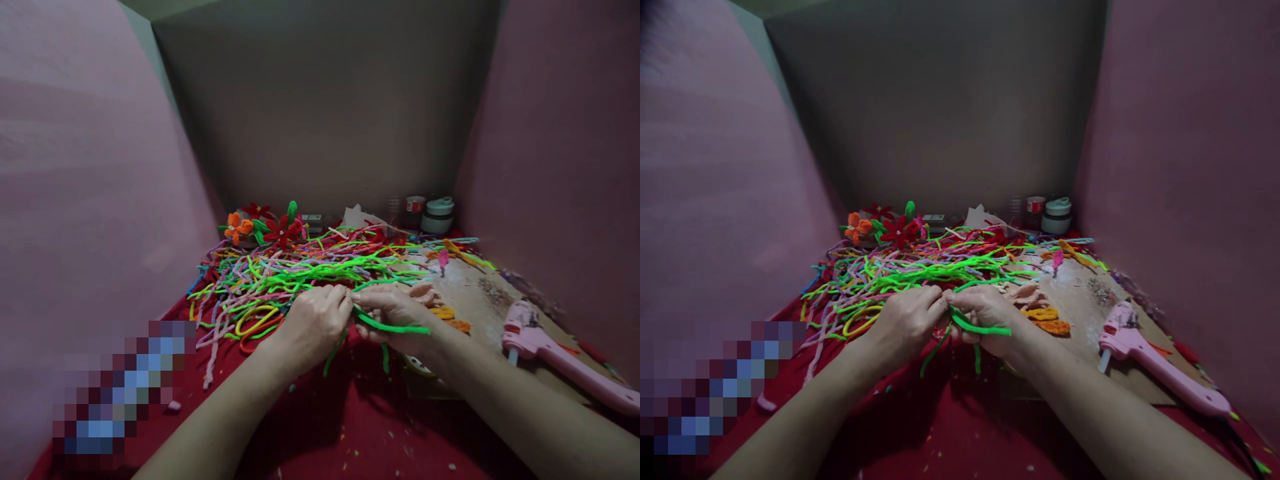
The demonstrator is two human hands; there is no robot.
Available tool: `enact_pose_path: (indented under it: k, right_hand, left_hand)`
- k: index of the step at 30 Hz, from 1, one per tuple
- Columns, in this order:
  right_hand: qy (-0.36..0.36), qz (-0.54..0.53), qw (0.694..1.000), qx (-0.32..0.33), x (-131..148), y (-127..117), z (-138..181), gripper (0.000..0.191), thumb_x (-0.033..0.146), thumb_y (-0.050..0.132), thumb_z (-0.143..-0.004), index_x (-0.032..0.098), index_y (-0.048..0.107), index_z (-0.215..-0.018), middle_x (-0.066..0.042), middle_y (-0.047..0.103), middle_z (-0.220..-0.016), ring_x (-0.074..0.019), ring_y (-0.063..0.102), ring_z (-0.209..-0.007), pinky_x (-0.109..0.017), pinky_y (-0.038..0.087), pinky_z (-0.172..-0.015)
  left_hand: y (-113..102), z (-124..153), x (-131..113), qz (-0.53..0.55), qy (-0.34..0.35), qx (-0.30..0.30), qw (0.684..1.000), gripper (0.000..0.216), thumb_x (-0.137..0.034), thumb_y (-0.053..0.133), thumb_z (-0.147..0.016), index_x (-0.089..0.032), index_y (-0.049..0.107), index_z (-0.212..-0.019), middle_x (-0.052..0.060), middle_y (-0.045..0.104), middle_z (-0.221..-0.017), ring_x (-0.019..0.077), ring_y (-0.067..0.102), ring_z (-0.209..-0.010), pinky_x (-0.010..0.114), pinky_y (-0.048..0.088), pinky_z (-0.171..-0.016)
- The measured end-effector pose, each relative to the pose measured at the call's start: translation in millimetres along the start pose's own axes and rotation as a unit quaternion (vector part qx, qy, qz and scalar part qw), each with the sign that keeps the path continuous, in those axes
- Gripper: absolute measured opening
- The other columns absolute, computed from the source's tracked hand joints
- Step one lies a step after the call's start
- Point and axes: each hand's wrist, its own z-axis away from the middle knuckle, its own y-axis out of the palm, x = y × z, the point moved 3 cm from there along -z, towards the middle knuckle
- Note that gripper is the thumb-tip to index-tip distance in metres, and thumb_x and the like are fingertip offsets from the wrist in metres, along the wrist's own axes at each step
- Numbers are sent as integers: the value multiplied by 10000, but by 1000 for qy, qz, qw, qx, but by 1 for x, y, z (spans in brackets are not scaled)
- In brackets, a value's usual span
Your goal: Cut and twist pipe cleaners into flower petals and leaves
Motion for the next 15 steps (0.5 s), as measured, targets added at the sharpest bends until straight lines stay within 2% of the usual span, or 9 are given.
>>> enact_pose_path:
  k: [5,7,8,9,10,13,14,15]
  right_hand:
    - [-8,38,999,-13,-2,-5,0,111,165,669,-634,115,596,-701,-25,623,-565,-79,533,-419,-179,419,-404]
    - [1,53,998,-23,-2,-5,0,78,147,632,-650,126,586,-709,-16,614,-550,-93,546,-422,-202,448,-415]
    - [1,62,998,-25,-1,-4,0,54,150,611,-660,129,578,-697,-11,603,-536,-97,546,-418,-208,451,-407]
    - [-2,75,997,-26,-1,-3,1,37,156,592,-669,129,572,-686,-7,592,-528,-99,542,-412,-211,451,-395]
    - [-8,92,995,-26,0,-1,1,35,163,574,-677,129,572,-680,-5,585,-528,-97,535,-406,-211,449,-384]
    - [-42,166,985,-23,1,5,2,90,201,534,-700,130,586,-683,3,573,-548,-77,497,-386,-192,423,-340]
    - [-56,194,979,-19,0,7,3,102,210,524,-705,133,584,-675,4,574,-556,-70,482,-377,-181,405,-322]
    - [-68,216,974,-19,0,8,3,104,215,514,-707,139,574,-667,9,573,-557,-66,470,-367,-174,386,-305]
  left_hand:
    - [5,1,7,93,-68,2,993,203,-207,408,-850,-132,572,-943,85,603,-809,201,564,-720,304,428,-606]
    - [6,1,13,203,-134,-7,970,223,-193,414,-842,-148,570,-995,83,620,-862,189,578,-768,297,443,-660]
    - [6,0,16,278,-177,-10,944,227,-188,426,-832,-153,568,-1005,78,628,-875,179,583,-782,290,448,-684]
    - [7,-1,19,364,-222,-6,905,225,-186,442,-818,-153,566,-1004,72,634,-873,169,589,-781,281,453,-693]
    - [9,-1,21,453,-263,5,852,218,-192,460,-805,-148,562,-992,65,639,-847,160,594,-757,271,459,-681]
    - [16,-2,19,663,-337,51,666,199,-264,497,-791,-133,538,-935,36,627,-699,137,592,-605,248,465,-565]
    - [19,-2,18,702,-344,58,621,206,-290,505,-790,-134,529,-923,26,619,-660,126,578,-547,238,457,-522]
    - [21,-2,16,723,-348,58,594,212,-306,517,-785,-135,524,-910,16,609,-622,113,556,-491,225,442,-480]
